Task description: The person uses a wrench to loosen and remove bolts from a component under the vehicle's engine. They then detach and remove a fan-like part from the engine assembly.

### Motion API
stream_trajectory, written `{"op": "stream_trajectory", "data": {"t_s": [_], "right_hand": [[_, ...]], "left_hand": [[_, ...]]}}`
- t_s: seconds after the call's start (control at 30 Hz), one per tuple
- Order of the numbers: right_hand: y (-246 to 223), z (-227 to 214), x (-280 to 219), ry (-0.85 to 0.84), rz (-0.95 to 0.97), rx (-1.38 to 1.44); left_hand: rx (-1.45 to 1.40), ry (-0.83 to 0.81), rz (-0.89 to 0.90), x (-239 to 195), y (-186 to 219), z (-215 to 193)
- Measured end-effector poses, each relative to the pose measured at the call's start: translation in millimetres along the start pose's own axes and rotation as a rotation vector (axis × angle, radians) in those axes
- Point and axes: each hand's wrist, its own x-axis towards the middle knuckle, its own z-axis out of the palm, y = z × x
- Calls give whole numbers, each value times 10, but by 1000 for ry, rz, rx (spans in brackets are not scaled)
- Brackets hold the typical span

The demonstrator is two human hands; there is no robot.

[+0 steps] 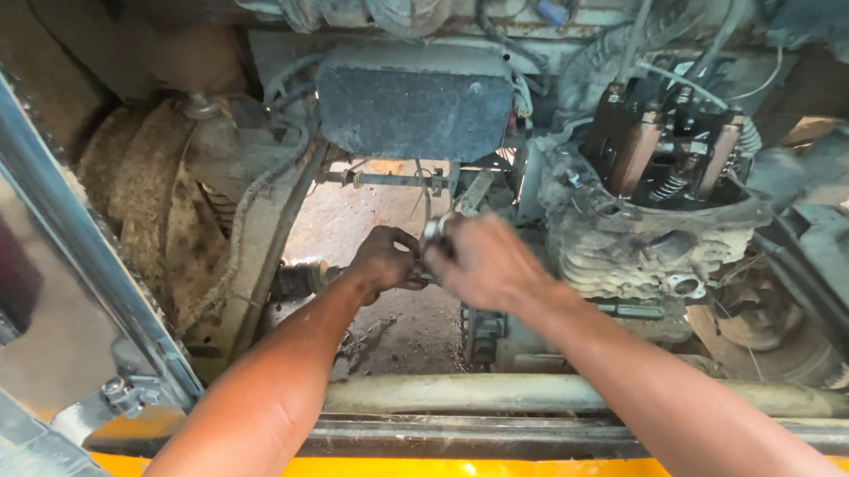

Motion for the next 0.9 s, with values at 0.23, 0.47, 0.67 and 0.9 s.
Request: {"op": "stream_trajectory", "data": {"t_s": [0.23, 0.47, 0.67, 0.9], "right_hand": [[-83, 133, -199, -137, -497, -279], [100, 97, 130, 178, -102, 32], [66, 155, 295, -3, -49, -47], [-104, 22, 306, -6, -26, -42]], "left_hand": [[279, 134, 53, -33, -25, -35], [-32, 4, -49, -17, 18, 4], [12, -94, -43, 22, 10, -32], [843, -146, 46, -101, 293, 98]]}}
